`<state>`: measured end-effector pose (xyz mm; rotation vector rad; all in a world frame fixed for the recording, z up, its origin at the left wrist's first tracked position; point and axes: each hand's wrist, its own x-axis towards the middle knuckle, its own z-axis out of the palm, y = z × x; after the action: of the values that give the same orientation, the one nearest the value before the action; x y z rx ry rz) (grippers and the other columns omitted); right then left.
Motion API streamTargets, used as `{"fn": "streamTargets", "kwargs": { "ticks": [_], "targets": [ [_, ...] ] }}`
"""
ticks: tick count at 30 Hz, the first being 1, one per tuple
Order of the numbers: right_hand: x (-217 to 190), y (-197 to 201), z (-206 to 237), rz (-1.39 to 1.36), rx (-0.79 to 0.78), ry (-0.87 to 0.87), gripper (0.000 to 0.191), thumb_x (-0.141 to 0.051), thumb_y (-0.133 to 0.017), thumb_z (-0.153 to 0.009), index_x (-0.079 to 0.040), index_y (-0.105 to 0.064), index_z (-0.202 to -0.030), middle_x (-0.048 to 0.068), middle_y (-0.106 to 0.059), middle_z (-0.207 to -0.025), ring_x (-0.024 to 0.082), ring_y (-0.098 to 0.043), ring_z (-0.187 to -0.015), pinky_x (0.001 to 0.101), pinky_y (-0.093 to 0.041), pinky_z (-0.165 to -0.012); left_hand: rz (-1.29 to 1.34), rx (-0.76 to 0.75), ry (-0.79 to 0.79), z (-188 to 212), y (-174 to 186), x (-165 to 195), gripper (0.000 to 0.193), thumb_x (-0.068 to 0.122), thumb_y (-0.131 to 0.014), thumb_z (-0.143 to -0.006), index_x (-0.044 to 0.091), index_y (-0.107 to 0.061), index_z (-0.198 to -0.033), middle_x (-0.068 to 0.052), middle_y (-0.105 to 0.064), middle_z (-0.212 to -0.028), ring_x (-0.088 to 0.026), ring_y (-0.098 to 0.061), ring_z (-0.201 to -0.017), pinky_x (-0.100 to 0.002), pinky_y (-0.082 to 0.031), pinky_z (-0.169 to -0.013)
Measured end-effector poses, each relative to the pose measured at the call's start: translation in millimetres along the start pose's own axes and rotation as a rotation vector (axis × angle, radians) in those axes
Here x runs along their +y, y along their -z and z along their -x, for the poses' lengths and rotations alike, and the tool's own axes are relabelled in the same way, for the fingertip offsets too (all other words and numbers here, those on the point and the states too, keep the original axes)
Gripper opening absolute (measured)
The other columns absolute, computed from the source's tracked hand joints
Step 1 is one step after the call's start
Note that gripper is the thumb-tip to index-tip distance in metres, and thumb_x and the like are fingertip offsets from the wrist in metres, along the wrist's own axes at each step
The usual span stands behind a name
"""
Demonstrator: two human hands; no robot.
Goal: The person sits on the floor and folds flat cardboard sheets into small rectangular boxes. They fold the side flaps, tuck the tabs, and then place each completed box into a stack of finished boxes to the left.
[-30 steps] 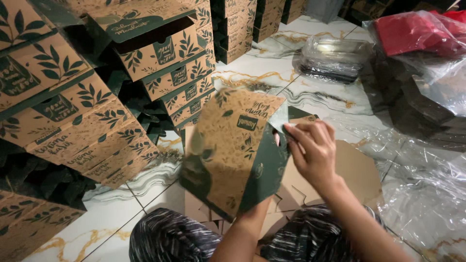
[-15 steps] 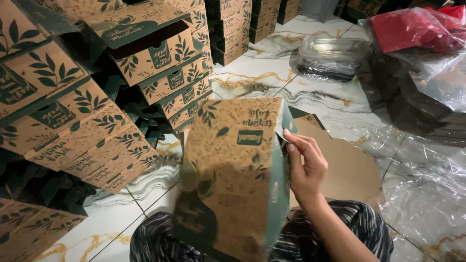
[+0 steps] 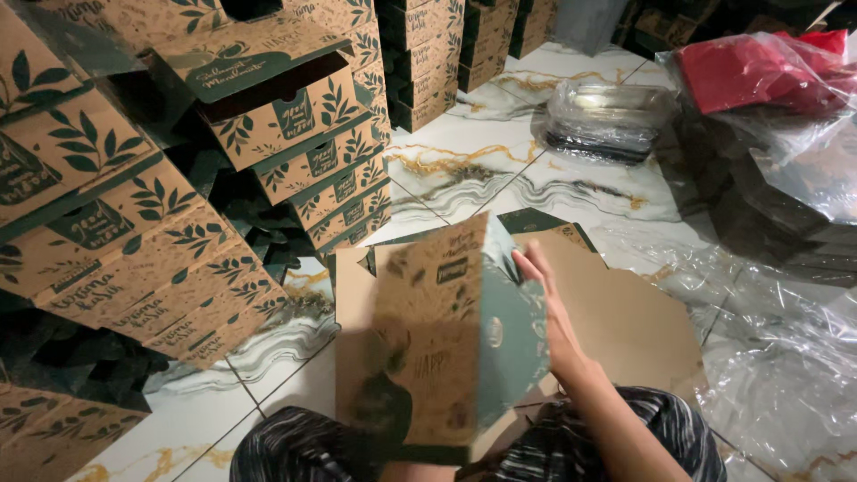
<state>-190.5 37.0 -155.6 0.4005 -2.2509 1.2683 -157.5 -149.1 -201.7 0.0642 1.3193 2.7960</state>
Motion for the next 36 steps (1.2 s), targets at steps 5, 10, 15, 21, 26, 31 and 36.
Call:
{"fn": "streamTargets", "kwargs": {
  "ticks": [5,10,15,21,26,31,36],
  "targets": [
    [64.2,-28.2,4.0,-0.565,0.051,-0.634,0.044,-0.016,-0.052,-0.099,-0.004,-0.057,-0.141,0.019,-0.057,-0.141,0.023,-0.058,-0.121,0.0411,-0.045,-0.099,-0.279,-0.207,0.025,-89.8,-23.8,-35.3,0.063,0.034,-0.063,-0.106,-0.005,-0.043,-0.151,-0.024,-0.057,-0.143,-0.033,-0.056,-0.125,-0.043,-0.046,-0.102],
    [125.6,-19.4,-3.5,-0.242,-0.118,-0.977,0.037,-0.014,-0.044,-0.103,-0.003,-0.065,-0.131,0.014,-0.076,-0.106,0.021,-0.068,-0.072,0.0381,-0.054,-0.063,-0.741,-0.357,0.154,-89.8,-1.8,-91.1,0.065,0.035,-0.065,-0.107,-0.006,-0.043,-0.152,-0.025,-0.058,-0.143,-0.034,-0.057,-0.124,-0.043,-0.046,-0.101],
    [164.7,3.5,-12.3,-0.275,-0.080,-0.963,0.048,0.000,-0.041,-0.091,-0.006,-0.065,-0.132,0.012,-0.075,-0.110,0.023,-0.073,-0.079,0.0340,-0.055,-0.062,-0.692,-0.398,0.016,-62.4,20.3,-43.4,0.043,0.030,-0.064,-0.102,-0.002,-0.061,-0.131,-0.014,-0.071,-0.113,-0.016,-0.068,-0.095,-0.030,-0.056,-0.079],
    [178.3,34.0,-86.0,-0.318,0.452,-0.594,0.033,-0.024,-0.052,-0.103,-0.007,-0.064,-0.128,0.006,-0.068,-0.124,0.019,-0.063,-0.105,0.0329,-0.048,-0.083,-0.799,0.320,-0.647,-138.5,19.7,84.6,0.034,0.033,-0.061,-0.104,0.002,-0.068,-0.117,-0.015,-0.076,-0.108,-0.022,-0.074,-0.098,-0.032,-0.060,-0.086],
    [164.8,-1.5,-115.9,-0.299,-0.145,-0.451,0.046,-0.042,-0.056,-0.105,-0.002,-0.074,-0.118,0.007,-0.070,-0.137,0.023,-0.062,-0.128,0.0342,-0.040,-0.112,-0.960,0.153,-0.518,-235.9,27.8,91.1,0.070,0.046,-0.052,-0.107,0.003,-0.036,-0.160,-0.026,-0.058,-0.148,-0.036,-0.056,-0.138,-0.045,-0.046,-0.112],
    [148.9,-67.1,-27.9,0.389,-0.139,-0.406,0.073,-0.039,-0.072,-0.087,-0.008,-0.049,-0.148,0.019,-0.055,-0.142,0.031,-0.056,-0.126,0.0429,-0.049,-0.102,-1.522,-0.055,0.194,-250.9,94.3,17.8,0.104,0.065,-0.073,-0.081,0.007,-0.029,-0.156,-0.024,-0.040,-0.155,-0.037,-0.041,-0.143,-0.046,-0.034,-0.115],
    [131.5,-114.6,27.2,-0.274,0.242,-0.904,0.070,-0.039,-0.066,-0.091,-0.009,-0.042,-0.150,0.013,-0.059,-0.140,0.025,-0.059,-0.126,0.0439,-0.052,-0.097,-1.183,0.058,0.270,-205.5,133.9,-15.0,0.078,0.053,-0.072,-0.079,0.004,-0.062,-0.140,-0.019,-0.071,-0.129,-0.032,-0.068,-0.116,-0.039,-0.052,-0.097]
  ]
}}
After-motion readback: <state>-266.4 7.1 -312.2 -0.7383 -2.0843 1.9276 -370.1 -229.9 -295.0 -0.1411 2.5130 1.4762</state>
